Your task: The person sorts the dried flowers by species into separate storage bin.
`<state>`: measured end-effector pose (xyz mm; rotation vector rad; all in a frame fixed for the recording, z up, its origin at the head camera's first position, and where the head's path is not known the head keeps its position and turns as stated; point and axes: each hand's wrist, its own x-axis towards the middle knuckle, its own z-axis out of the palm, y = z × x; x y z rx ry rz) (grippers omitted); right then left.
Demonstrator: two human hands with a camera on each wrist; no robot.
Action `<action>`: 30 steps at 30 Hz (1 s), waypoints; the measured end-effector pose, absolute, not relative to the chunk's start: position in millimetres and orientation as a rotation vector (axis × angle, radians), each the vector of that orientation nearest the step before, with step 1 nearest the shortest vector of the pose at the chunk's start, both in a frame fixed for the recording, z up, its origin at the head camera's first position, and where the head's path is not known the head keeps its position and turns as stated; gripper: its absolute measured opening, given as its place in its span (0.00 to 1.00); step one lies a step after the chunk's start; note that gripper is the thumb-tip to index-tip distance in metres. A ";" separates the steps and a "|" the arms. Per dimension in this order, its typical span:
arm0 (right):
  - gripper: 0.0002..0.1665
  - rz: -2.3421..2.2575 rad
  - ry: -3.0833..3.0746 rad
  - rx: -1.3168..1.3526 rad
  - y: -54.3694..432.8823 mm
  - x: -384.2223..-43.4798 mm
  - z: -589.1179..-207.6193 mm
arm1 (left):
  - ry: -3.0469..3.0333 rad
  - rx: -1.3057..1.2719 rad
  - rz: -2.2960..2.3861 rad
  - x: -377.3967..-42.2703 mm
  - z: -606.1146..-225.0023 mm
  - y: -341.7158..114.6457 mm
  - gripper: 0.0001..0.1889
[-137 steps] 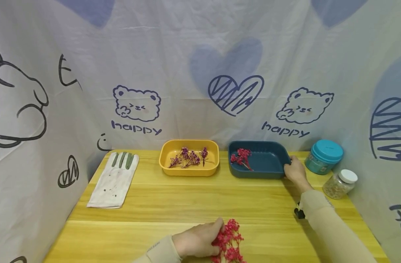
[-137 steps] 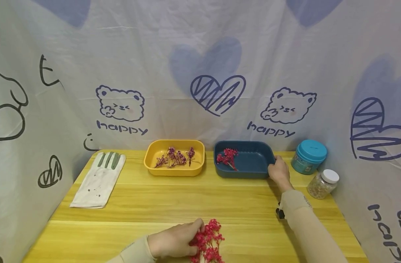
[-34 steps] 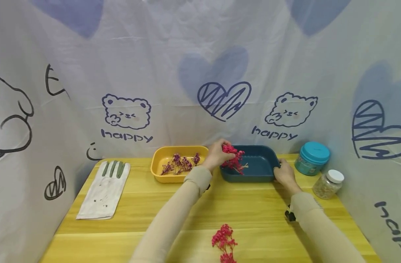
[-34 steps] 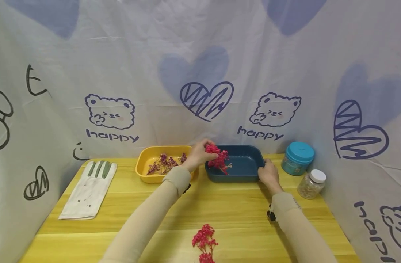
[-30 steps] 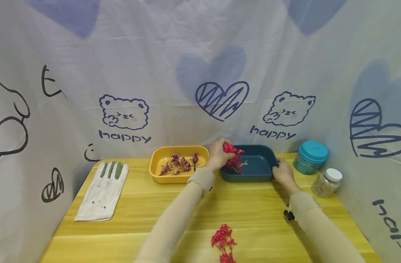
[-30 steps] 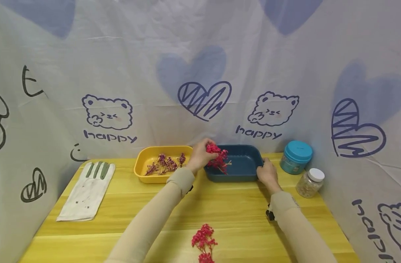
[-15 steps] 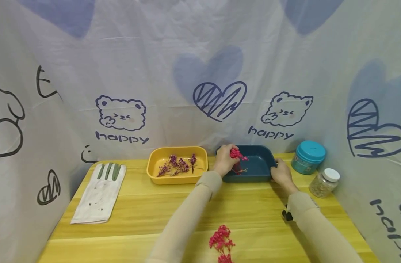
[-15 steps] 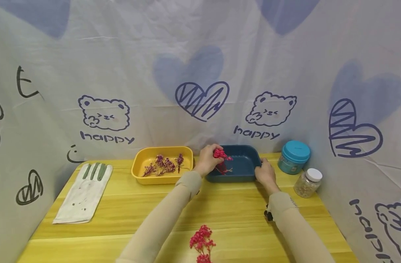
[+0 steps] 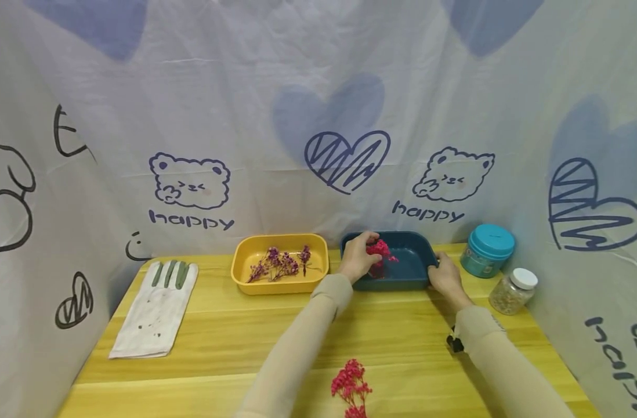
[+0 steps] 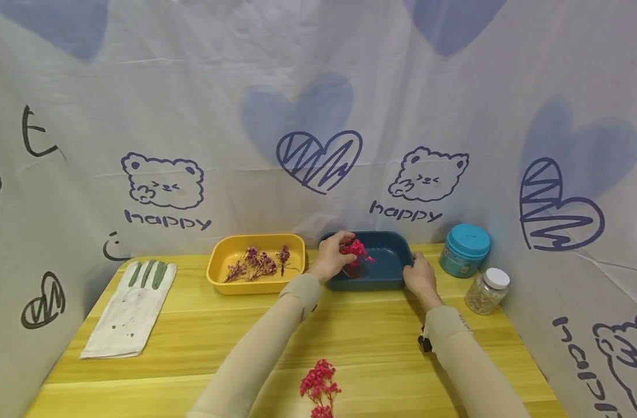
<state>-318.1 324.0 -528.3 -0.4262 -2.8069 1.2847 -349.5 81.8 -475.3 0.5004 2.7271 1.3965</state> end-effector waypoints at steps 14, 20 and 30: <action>0.30 1.290 -2.823 -0.390 320.4 -318.2 -526.9 | 2.648 0.424 1.552 -348.5 -469.8 54.7 0.39; 0.29 1.296 -2.815 -0.400 320.6 -317.2 -525.6 | 2.640 0.432 1.546 -338.2 -464.7 44.7 0.45; 0.31 1.282 -2.829 -0.384 322.6 -317.8 -527.4 | 2.602 0.633 1.313 -299.3 -444.1 25.7 0.42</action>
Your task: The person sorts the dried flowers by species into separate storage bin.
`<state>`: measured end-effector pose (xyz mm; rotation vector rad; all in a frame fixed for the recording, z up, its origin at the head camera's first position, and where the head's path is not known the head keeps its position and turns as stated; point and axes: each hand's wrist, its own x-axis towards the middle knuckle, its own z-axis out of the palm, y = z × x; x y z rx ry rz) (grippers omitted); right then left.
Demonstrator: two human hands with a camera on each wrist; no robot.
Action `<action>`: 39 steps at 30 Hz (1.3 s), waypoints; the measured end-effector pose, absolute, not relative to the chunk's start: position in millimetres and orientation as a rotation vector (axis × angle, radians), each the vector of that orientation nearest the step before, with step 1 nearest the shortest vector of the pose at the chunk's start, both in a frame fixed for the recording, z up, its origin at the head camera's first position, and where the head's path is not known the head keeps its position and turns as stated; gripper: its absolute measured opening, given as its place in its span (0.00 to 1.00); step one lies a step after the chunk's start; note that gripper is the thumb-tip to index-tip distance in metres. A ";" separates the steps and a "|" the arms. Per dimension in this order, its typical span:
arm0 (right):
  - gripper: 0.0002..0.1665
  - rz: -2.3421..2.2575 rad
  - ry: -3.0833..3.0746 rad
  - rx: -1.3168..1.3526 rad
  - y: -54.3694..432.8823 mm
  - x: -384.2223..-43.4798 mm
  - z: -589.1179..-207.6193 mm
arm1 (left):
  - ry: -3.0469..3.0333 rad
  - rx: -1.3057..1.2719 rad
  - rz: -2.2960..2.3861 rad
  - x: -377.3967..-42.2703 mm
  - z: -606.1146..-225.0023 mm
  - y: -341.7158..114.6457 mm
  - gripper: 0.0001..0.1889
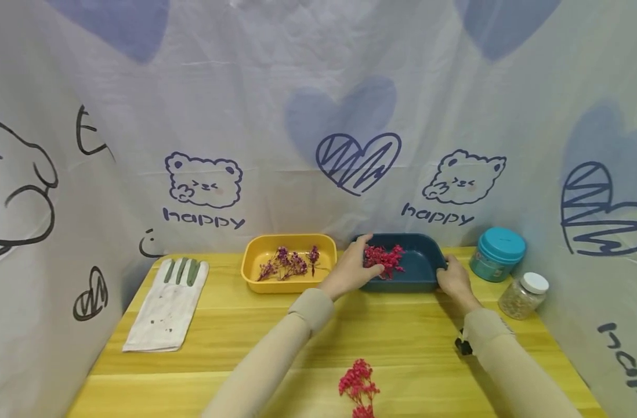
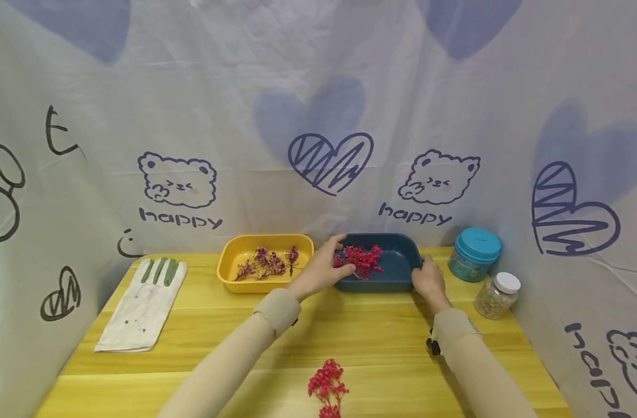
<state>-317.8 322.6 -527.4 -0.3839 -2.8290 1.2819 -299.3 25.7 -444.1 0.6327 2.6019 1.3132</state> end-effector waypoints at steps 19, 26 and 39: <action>0.32 1.244 -2.832 -0.365 323.4 -319.6 -528.2 | 2.423 0.837 1.143 -225.8 -474.5 0.6 0.42; 0.31 1.243 -2.828 -0.376 323.1 -319.3 -529.2 | 2.427 0.986 0.970 -212.5 -487.7 -17.1 0.40; 0.32 1.251 -2.825 -0.372 322.7 -317.5 -526.6 | 2.274 1.357 0.601 -188.2 -510.0 -41.8 0.38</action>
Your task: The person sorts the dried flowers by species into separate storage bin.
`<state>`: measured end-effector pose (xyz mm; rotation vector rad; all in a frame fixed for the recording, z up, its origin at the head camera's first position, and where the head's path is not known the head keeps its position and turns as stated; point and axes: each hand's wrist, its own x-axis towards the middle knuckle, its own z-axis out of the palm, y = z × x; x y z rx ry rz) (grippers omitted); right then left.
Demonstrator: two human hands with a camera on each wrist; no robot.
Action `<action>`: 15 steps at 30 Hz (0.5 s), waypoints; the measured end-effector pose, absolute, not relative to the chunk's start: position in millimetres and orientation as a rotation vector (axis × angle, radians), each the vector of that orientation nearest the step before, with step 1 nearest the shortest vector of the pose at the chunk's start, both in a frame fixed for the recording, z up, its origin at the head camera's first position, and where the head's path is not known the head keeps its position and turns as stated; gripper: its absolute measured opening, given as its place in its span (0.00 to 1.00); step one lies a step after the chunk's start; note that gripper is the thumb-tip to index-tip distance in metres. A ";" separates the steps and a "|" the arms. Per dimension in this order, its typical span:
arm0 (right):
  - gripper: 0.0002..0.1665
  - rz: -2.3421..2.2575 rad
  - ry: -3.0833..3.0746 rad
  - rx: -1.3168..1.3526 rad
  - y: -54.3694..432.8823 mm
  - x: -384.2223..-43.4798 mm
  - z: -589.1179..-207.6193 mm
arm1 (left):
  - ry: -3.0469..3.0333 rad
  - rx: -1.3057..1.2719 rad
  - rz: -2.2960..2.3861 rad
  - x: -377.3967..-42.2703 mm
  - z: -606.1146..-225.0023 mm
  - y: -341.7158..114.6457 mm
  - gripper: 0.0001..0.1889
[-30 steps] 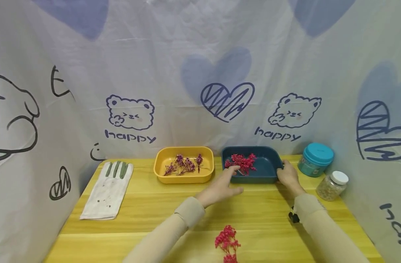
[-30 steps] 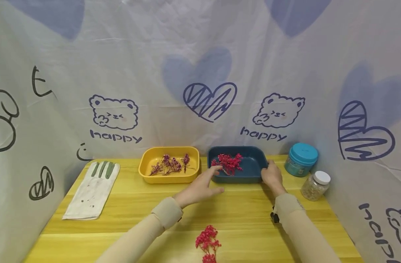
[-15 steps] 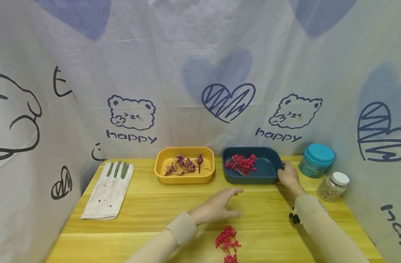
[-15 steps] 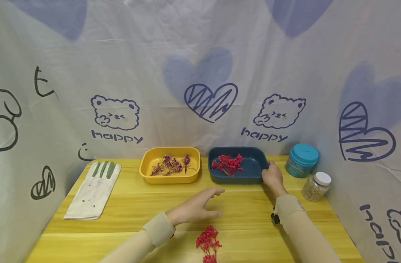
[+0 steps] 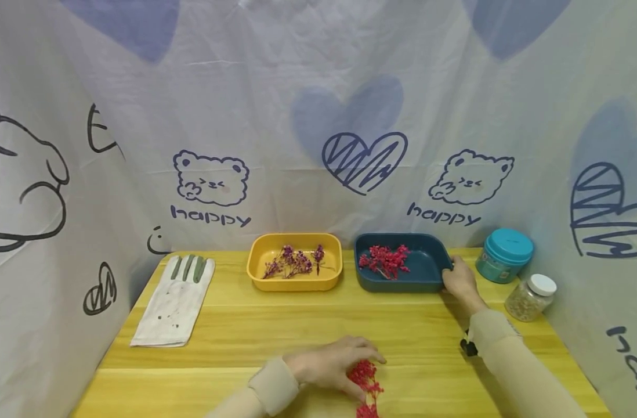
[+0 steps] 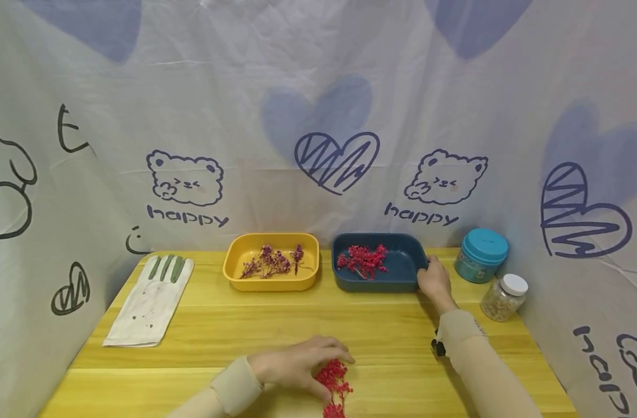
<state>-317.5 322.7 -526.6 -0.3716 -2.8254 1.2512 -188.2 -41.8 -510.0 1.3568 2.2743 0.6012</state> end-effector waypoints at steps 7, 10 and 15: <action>0.32 1.244 -2.826 -0.368 322.9 -318.3 -528.1 | 2.251 1.458 0.436 -173.3 -510.1 -46.6 0.39; 0.33 1.245 -2.821 -0.363 323.0 -318.6 -528.4 | 2.266 1.500 0.344 -170.4 -511.5 -46.6 0.39; 0.32 1.255 -2.821 -0.360 322.5 -319.3 -529.6 | 2.362 1.615 0.192 -164.2 -516.2 -42.7 0.34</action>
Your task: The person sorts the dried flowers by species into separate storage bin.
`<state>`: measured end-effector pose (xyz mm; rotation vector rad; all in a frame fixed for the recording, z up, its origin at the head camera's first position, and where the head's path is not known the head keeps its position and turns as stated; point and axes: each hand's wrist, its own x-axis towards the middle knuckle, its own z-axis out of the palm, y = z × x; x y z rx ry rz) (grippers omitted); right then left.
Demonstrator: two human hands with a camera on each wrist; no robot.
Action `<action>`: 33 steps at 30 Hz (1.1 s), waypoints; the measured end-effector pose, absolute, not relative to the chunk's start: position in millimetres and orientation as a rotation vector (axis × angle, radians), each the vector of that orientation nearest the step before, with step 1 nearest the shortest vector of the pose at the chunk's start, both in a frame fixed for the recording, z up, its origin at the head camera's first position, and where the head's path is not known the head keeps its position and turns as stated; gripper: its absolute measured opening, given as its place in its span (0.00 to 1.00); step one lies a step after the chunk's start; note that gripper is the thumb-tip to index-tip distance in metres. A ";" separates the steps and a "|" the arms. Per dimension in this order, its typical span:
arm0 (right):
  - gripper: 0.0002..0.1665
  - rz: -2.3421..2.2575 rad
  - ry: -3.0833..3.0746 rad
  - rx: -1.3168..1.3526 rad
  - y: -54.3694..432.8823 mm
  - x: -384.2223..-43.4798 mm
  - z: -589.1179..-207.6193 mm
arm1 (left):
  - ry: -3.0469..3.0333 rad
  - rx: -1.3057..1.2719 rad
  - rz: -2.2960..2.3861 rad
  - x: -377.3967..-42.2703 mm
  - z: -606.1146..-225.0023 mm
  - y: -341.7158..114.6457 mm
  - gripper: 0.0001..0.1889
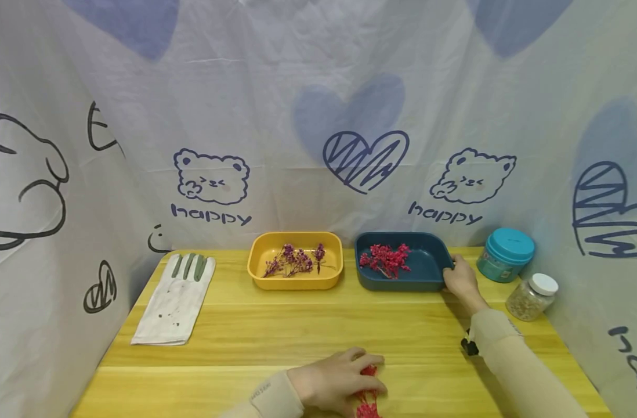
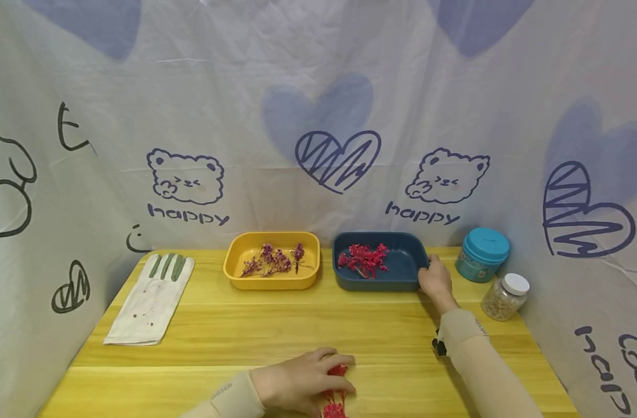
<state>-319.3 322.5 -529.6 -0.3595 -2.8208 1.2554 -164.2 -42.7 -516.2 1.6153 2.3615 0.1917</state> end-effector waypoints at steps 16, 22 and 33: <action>0.32 1.263 -2.817 -0.377 323.0 -317.7 -528.0 | 2.454 1.791 0.111 -161.9 -517.6 -31.1 0.14; 0.31 1.260 -2.814 -0.386 323.5 -317.3 -527.6 | 2.467 1.809 0.155 -166.8 -513.3 -30.7 0.13; 0.32 1.262 -2.821 -0.393 322.8 -318.1 -527.7 | 2.574 1.811 0.142 -184.1 -496.6 -20.9 0.16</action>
